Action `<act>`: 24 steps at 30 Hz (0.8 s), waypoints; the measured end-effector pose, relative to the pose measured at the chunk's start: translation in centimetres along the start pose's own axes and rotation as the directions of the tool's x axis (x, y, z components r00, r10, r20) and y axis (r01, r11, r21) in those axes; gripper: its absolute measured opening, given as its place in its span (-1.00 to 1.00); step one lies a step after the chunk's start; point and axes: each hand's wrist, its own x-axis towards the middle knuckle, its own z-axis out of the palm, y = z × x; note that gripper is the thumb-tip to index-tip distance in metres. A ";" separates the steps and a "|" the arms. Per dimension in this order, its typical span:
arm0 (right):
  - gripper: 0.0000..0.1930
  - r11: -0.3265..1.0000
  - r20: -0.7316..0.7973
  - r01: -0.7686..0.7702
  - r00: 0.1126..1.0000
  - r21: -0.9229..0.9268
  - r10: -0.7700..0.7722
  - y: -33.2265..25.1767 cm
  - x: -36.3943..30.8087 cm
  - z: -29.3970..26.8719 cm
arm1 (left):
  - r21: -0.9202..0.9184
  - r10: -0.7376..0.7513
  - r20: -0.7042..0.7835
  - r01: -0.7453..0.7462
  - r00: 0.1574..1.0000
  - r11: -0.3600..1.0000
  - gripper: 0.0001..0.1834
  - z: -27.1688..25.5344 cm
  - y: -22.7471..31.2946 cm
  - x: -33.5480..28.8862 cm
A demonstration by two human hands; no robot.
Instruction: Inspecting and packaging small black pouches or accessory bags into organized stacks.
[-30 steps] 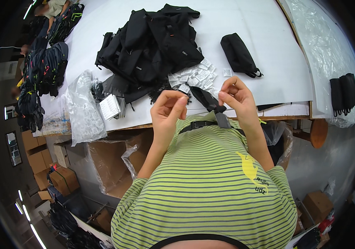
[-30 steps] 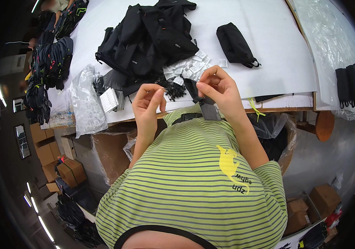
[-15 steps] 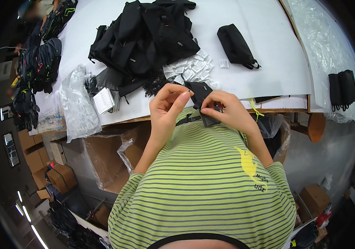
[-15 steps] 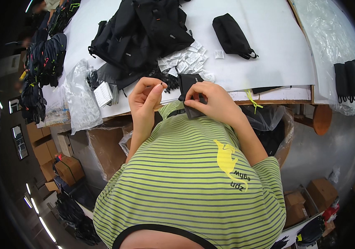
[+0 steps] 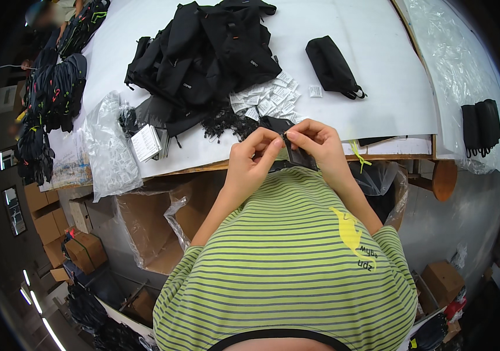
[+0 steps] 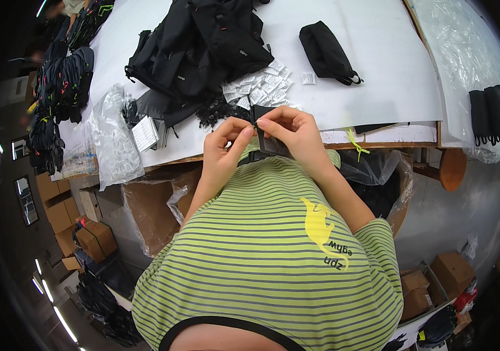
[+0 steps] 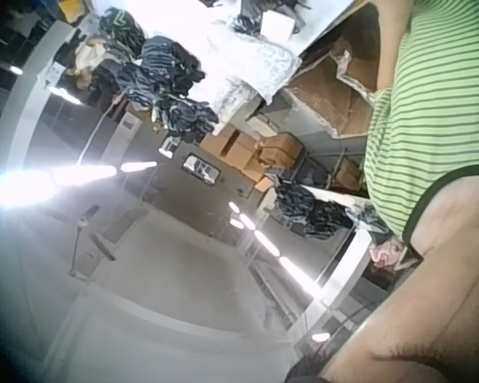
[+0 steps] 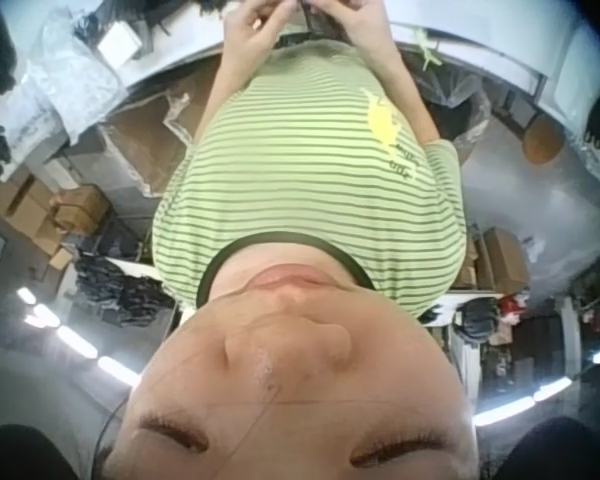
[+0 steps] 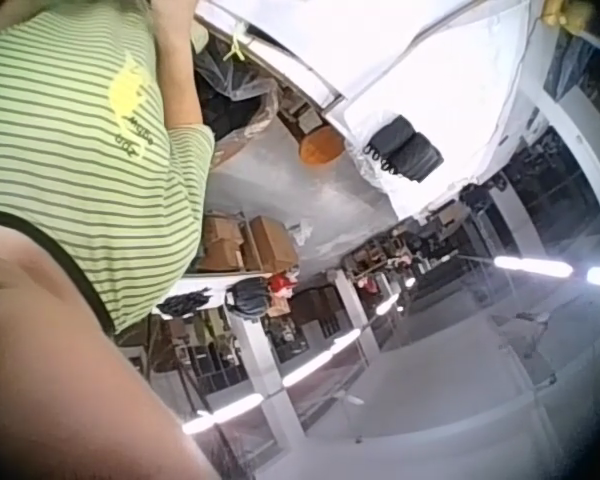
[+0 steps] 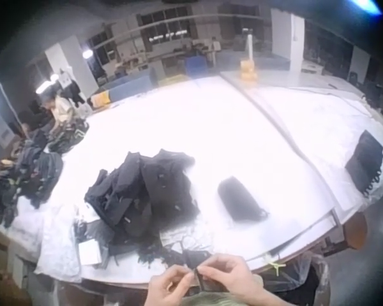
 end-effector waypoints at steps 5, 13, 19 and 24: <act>-0.90 1.000 0.009 -0.003 1.000 0.015 0.003 0.3 0.1 0.0 | 0.027 0.003 0.016 -0.004 1.000 1.000 -0.88 -0.1 0.0 0.0; -0.89 0.997 0.002 -0.034 0.999 0.071 0.034 0.5 0.1 0.1 | 0.016 0.012 -0.014 -0.011 1.000 1.000 -0.88 -0.1 -0.2 0.0; -0.90 0.999 -0.007 0.038 0.999 -0.027 -0.038 0.5 0.0 0.0 | 0.070 0.022 -0.002 -0.022 1.000 0.997 -0.89 -0.2 -0.1 0.2; -0.90 0.994 0.030 0.053 0.998 -0.099 -0.050 0.8 -0.1 -0.3 | -0.002 -0.072 0.102 0.072 0.992 0.997 -0.90 -1.0 -0.8 0.6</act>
